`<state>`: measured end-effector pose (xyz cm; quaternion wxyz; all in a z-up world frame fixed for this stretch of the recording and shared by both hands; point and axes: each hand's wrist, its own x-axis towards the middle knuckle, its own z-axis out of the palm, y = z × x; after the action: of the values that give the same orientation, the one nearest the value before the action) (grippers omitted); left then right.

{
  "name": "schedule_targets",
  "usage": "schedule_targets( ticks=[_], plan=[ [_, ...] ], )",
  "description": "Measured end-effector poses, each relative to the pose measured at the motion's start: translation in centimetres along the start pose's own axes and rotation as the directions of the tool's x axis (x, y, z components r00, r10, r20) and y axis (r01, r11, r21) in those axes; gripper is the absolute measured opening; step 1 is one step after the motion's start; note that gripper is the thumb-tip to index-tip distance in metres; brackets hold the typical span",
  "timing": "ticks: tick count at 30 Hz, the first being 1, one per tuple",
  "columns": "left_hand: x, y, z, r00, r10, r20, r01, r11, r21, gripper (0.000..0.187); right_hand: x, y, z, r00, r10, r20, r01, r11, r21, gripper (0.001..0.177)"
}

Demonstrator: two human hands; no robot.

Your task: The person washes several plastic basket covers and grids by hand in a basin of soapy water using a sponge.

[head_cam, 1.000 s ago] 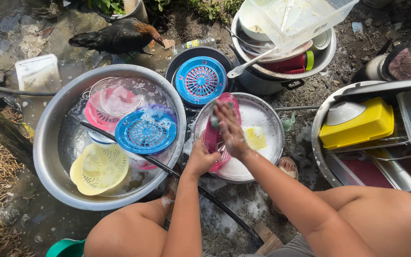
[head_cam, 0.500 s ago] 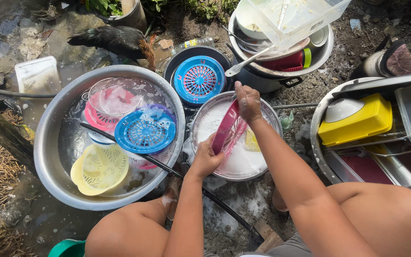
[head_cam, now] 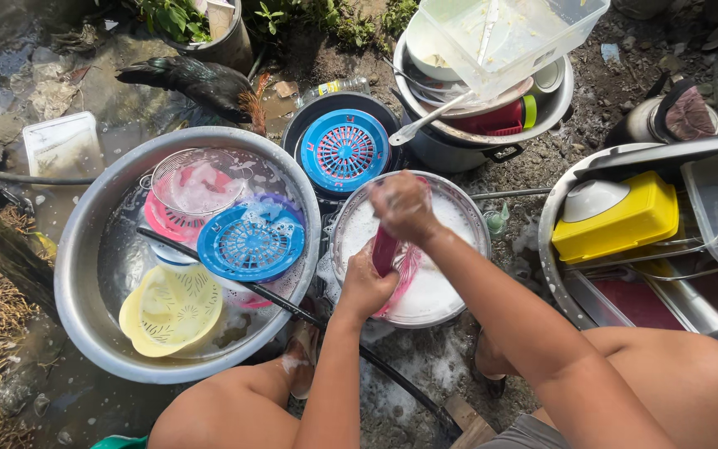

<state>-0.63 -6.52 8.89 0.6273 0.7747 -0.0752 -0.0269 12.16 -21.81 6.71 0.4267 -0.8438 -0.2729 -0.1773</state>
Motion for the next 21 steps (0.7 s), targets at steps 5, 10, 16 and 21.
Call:
schedule_targets(
  ticks=[5,10,16,21],
  plan=[
    [-0.6,-0.5,0.4,1.0,-0.01,0.01,0.011,0.994,-0.107,0.043,0.0,1.6,-0.1,0.819,0.573,-0.024,-0.485,0.715,0.503,0.052],
    [0.2,-1.5,0.1,0.999,-0.009,0.043,0.012,0.998,-0.065,0.035,0.6,0.0,-0.6,0.85,0.514,-0.12,-0.488,0.852,0.191,0.053],
    [0.0,-1.1,-0.4,0.99,-0.129,0.062,0.142,0.943,-0.3,0.034,-2.0,-1.0,0.5,0.962,0.131,-0.241,-0.042,0.938,0.344,0.035],
    [-0.4,1.2,-1.3,0.988,-0.103,-0.117,0.013,0.801,-0.598,0.031,-7.7,1.7,2.0,0.831,0.53,-0.168,-0.281,0.661,0.696,0.068]
  ],
)
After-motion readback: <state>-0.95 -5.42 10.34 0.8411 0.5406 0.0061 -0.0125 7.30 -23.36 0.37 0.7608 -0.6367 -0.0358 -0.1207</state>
